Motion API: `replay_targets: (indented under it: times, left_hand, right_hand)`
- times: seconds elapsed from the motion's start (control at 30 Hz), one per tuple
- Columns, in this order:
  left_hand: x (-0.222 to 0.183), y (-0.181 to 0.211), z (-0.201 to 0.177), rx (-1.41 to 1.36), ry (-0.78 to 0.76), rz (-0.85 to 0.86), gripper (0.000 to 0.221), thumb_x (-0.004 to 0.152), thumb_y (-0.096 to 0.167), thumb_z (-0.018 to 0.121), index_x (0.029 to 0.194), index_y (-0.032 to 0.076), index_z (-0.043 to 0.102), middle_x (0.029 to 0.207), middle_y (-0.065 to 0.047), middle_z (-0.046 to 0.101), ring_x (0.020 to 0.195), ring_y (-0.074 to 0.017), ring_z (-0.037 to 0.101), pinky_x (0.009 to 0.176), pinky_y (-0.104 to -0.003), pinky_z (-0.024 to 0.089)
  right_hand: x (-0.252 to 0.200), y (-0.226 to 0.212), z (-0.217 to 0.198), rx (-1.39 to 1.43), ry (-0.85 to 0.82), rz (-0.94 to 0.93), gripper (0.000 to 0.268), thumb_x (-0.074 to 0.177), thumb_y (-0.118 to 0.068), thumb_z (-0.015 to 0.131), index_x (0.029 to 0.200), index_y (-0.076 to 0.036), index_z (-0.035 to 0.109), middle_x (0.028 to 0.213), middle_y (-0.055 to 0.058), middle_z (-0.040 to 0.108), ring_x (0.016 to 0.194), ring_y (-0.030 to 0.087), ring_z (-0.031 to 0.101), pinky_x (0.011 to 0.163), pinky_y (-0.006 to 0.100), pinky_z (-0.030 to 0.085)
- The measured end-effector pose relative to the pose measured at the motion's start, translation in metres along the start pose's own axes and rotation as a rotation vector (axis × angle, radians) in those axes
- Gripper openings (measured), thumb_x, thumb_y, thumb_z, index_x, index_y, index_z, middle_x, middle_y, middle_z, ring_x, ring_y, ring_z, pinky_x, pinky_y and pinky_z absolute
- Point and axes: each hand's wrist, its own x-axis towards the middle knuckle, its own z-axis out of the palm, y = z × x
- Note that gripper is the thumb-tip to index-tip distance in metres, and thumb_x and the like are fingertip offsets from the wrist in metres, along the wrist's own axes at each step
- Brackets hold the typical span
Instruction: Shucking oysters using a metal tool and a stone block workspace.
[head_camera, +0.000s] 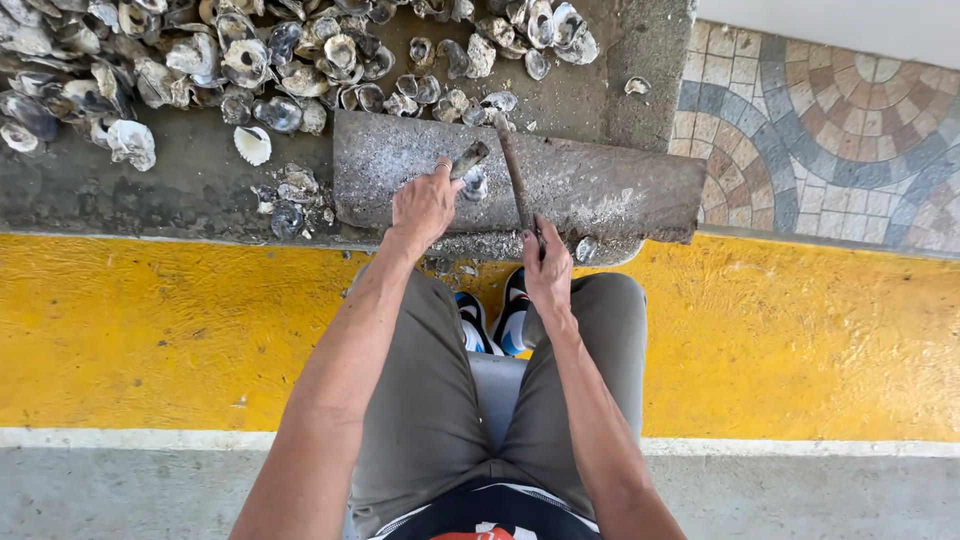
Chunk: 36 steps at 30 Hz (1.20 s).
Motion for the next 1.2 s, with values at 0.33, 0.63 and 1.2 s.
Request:
replay_targets:
  times: [0.33, 0.63, 1.2]
  left_hand:
    - [0.003, -0.006, 0.009, -0.001, 0.067, 0.043, 0.043, 0.104, 0.035, 0.054, 0.133, 0.003, 0.052, 0.061, -0.004, 0.061, 0.048, -0.0172, 0.062, 0.039, -0.034, 0.050]
    - [0.012, -0.025, 0.027, -0.012, 0.128, 0.086, 0.052, 0.098, 0.026, 0.059, 0.145, 0.012, 0.042, 0.076, -0.011, 0.066, 0.059, -0.0228, 0.065, 0.046, -0.037, 0.057]
    - [0.004, -0.020, 0.016, -0.161, 0.007, -0.062, 0.043, 0.110, 0.033, 0.046, 0.138, 0.001, 0.047, 0.066, -0.003, 0.057, 0.042, -0.0114, 0.049, 0.031, -0.028, 0.044]
  right_hand:
    - [-0.006, -0.051, 0.001, 0.147, 0.136, -0.346, 0.048, 0.111, -0.014, 0.052, 0.158, -0.008, 0.040, 0.092, 0.008, 0.068, 0.057, 0.007, 0.057, 0.050, 0.026, 0.047]
    - [-0.011, -0.100, -0.023, 0.064, -0.048, -0.302, 0.053, 0.107, -0.003, 0.055, 0.158, -0.012, 0.043, 0.090, 0.012, 0.075, 0.058, 0.012, 0.052, 0.050, 0.031, 0.048]
    - [0.009, 0.006, 0.021, -0.201, 0.040, -0.197, 0.064, 0.100, 0.001, 0.054, 0.159, -0.016, 0.037, 0.093, 0.022, 0.073, 0.063, 0.029, 0.070, 0.054, 0.045, 0.052]
